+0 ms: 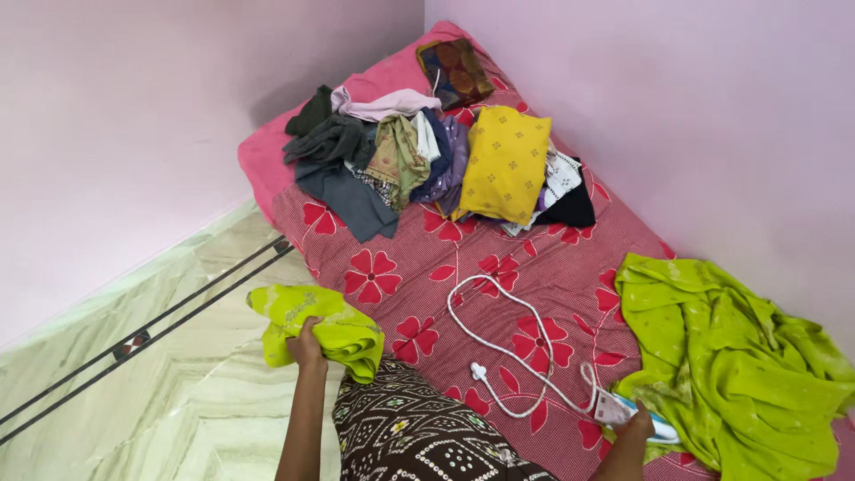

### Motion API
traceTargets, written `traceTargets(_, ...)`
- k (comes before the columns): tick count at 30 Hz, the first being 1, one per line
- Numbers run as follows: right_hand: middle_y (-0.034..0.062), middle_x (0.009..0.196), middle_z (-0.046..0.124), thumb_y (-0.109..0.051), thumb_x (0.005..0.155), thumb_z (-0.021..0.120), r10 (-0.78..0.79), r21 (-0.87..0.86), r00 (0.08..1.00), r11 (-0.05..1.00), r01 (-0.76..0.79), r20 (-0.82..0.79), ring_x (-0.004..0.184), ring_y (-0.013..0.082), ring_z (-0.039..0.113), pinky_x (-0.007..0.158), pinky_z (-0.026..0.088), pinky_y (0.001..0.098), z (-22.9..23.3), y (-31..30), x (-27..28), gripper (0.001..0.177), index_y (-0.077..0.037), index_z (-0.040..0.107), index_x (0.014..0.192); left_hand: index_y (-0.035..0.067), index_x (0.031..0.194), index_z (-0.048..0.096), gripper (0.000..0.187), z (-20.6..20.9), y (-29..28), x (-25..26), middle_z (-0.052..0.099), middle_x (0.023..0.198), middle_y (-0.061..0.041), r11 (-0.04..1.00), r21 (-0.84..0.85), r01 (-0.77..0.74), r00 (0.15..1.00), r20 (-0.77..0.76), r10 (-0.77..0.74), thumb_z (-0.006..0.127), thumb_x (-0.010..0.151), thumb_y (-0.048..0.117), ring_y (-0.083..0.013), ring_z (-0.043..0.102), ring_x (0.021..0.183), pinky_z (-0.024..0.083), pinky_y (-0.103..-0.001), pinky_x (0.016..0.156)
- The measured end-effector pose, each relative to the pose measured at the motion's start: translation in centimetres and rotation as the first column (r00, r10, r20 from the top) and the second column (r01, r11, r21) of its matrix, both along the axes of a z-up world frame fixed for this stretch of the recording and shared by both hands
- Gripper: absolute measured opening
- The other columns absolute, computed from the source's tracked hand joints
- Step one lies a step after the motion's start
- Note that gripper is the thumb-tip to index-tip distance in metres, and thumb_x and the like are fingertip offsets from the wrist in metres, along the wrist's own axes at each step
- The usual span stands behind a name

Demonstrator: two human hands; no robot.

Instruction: The person sits on the floor in front of a bed and irons a yellow patterned garment. They smooth the fabric with their hands, use a blue and white iron to press the item, and fold it into a neat rectangle.

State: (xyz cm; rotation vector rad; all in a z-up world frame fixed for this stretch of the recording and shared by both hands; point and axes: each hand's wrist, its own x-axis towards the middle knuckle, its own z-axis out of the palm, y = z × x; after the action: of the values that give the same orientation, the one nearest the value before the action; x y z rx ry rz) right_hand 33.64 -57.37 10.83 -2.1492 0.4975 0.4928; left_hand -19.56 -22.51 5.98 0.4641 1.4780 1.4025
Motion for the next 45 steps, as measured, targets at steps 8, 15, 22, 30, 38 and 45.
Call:
traceTargets(8, 0.0131, 0.103, 0.071, 0.011, 0.080, 0.073, -0.312, 0.038, 0.809, 0.940, 0.339, 0.498, 0.093, 0.0206, 0.069, 0.081, 0.057, 0.0381, -1.4, -0.5, -7.9, 0.027, -0.012, 0.068, 0.093, -0.002, 0.120, 0.065, 0.050, -1.0, 0.8, 6.6, 0.071, 0.108, -0.012, 0.959, -0.115, 0.257, 0.955, 0.181, -0.235, 0.074, 0.071, 0.007, -0.0271, 0.072, 0.090, 0.060, -0.041, 0.078)
traceTargets(15, 0.0086, 0.089, 0.077, 0.002, 0.087, 0.074, -0.023, -0.045, 0.819, 0.997, 0.060, 0.574, 0.075, 0.0206, 0.067, 0.069, 0.051, 0.0387, -3.3, 1.9, -23.2, 0.016, -0.012, 0.081, 0.091, -0.003, 0.123, 0.065, 0.051, -1.6, 2.3, 10.6, 0.071, 0.116, -0.012, 0.880, -0.056, 0.471, 0.881, 0.086, -0.466, 0.077, 0.075, 0.009, -0.0262, 0.070, 0.099, 0.057, -0.039, 0.085)
traceTargets(22, 0.0160, 0.072, 0.072, -0.018, 0.090, 0.077, 0.162, 0.216, 0.986, 0.964, -0.153, -0.027, 0.059, 0.0212, 0.061, 0.057, 0.046, 0.0379, -3.9, 1.0, -27.9, 0.009, -0.013, 0.085, 0.089, 0.000, 0.127, 0.064, 0.053, -1.3, 2.4, 15.7, 0.073, 0.115, -0.017, 0.448, -0.324, 0.833, 0.553, 0.496, -0.669, 0.067, 0.083, 0.029, -0.0348, 0.072, 0.101, 0.059, -0.050, 0.089)
traceTargets(30, 0.0070, 0.074, 0.080, -0.004, 0.069, 0.082, 0.191, 0.269, 0.954, 0.930, -0.251, 0.231, 0.072, 0.0169, 0.075, 0.073, 0.058, 0.0328, -1.1, 1.6, -26.6, 0.007, -0.006, 0.084, 0.075, 0.013, 0.163, 0.030, 0.091, 9.9, -8.7, 40.1, 0.029, 0.162, -0.020, -0.296, -0.182, 0.938, -0.270, 0.155, -0.950, 0.060, 0.090, 0.058, -0.0374, 0.031, 0.145, 0.029, -0.066, 0.112)
traceTargets(38, 0.0047, 0.078, 0.080, 0.000, 0.076, 0.078, 0.115, 0.222, 0.946, 0.957, -0.188, 0.304, 0.079, 0.0155, 0.075, 0.079, 0.056, 0.0314, -2.2, 1.5, -28.5, 0.007, -0.006, 0.082, 0.078, 0.021, 0.166, 0.010, 0.092, 19.9, -12.0, 46.2, 0.024, 0.165, -0.026, -0.483, 0.219, 0.848, -0.508, 0.073, -0.858, 0.043, 0.093, 0.066, -0.0429, 0.046, 0.141, 0.035, -0.062, 0.113)
traceTargets(45, 0.0031, 0.081, 0.078, -0.001, 0.081, 0.075, 0.112, 0.282, 0.985, 0.948, -0.146, 0.131, 0.077, 0.0125, 0.069, 0.072, 0.053, 0.0290, -2.3, 1.8, -27.5, 0.013, -0.009, 0.084, 0.086, 0.004, 0.161, 0.020, 0.103, 0.2, 2.3, 29.8, 0.029, 0.158, -0.034, -0.365, -0.305, 0.880, -0.294, 0.253, -0.922, 0.063, 0.088, 0.063, -0.0365, 0.064, 0.128, 0.045, -0.051, 0.114)
